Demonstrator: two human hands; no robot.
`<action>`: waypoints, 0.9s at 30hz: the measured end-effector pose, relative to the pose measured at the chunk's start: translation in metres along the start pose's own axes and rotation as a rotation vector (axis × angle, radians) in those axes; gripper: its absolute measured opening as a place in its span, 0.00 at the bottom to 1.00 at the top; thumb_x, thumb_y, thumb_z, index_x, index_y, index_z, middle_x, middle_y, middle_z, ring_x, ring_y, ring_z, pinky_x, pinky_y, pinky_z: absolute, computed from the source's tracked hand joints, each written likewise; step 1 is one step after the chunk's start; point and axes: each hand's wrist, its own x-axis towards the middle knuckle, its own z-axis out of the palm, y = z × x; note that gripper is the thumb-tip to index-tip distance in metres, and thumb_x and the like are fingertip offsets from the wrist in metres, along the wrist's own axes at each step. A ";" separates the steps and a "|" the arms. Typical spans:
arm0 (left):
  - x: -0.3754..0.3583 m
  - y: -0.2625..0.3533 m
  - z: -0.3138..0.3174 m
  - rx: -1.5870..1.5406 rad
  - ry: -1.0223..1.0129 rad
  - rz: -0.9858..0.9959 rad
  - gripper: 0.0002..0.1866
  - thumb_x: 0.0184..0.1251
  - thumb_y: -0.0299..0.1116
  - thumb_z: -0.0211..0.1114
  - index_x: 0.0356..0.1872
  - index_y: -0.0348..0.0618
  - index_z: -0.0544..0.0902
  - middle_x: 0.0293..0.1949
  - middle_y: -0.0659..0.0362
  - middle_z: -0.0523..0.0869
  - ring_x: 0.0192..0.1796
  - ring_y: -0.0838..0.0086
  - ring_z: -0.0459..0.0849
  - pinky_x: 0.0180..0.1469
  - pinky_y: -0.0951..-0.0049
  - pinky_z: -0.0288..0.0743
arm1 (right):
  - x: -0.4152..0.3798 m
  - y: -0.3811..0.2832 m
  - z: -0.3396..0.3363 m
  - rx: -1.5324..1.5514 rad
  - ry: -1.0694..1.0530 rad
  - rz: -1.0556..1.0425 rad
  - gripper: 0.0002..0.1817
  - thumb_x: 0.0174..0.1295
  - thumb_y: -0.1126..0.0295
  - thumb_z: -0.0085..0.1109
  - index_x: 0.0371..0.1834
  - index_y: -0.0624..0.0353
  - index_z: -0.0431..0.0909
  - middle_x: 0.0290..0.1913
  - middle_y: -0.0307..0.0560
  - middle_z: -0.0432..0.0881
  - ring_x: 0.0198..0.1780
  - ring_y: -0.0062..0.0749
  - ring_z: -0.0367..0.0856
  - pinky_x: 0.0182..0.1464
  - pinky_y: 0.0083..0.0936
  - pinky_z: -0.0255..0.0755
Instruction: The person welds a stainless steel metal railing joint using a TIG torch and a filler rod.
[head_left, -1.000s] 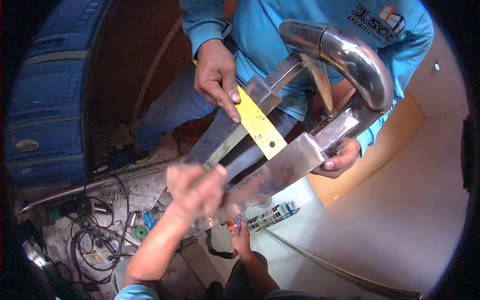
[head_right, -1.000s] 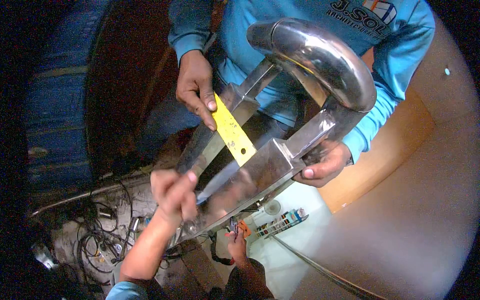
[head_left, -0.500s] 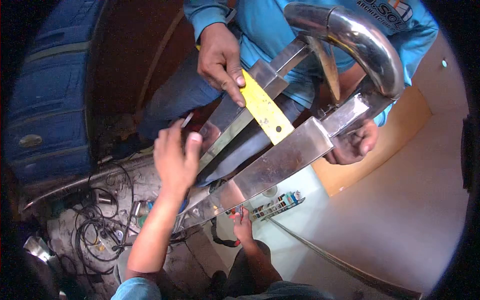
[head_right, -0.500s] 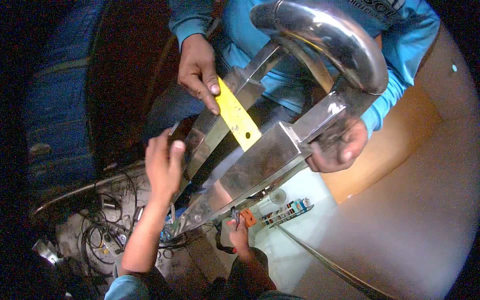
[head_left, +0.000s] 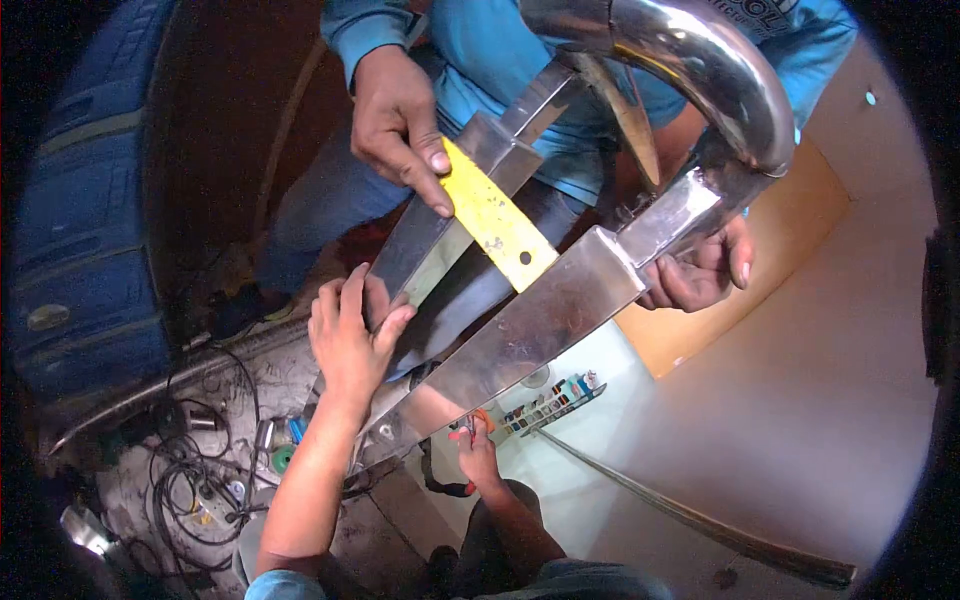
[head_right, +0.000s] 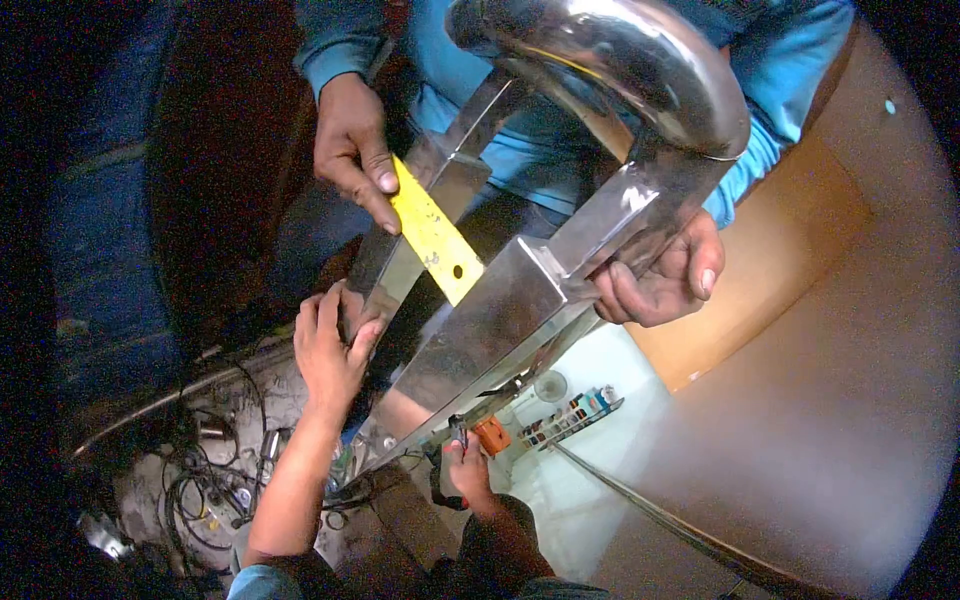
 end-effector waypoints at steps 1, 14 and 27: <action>0.000 -0.002 0.002 -0.001 0.008 0.013 0.40 0.52 0.62 0.69 0.61 0.46 0.76 0.48 0.51 0.79 0.48 0.54 0.78 0.50 0.56 0.73 | -0.001 -0.004 -0.002 0.006 -0.007 0.005 0.22 0.73 0.55 0.48 0.62 0.58 0.66 0.44 0.64 0.83 0.47 0.65 0.81 0.48 0.50 0.74; 0.003 -0.007 0.007 -0.020 0.005 0.032 0.40 0.54 0.65 0.66 0.61 0.45 0.76 0.48 0.52 0.79 0.48 0.54 0.78 0.49 0.55 0.72 | 0.001 -0.016 -0.006 0.045 0.006 -0.022 0.19 0.71 0.61 0.50 0.60 0.59 0.66 0.42 0.67 0.82 0.46 0.66 0.81 0.47 0.50 0.74; -0.001 -0.011 0.008 -0.014 0.001 0.059 0.40 0.57 0.67 0.63 0.61 0.45 0.76 0.47 0.51 0.80 0.47 0.53 0.79 0.49 0.56 0.72 | -0.004 -0.007 -0.006 0.096 0.046 -0.066 0.20 0.72 0.58 0.49 0.61 0.57 0.67 0.39 0.63 0.85 0.43 0.65 0.82 0.45 0.51 0.74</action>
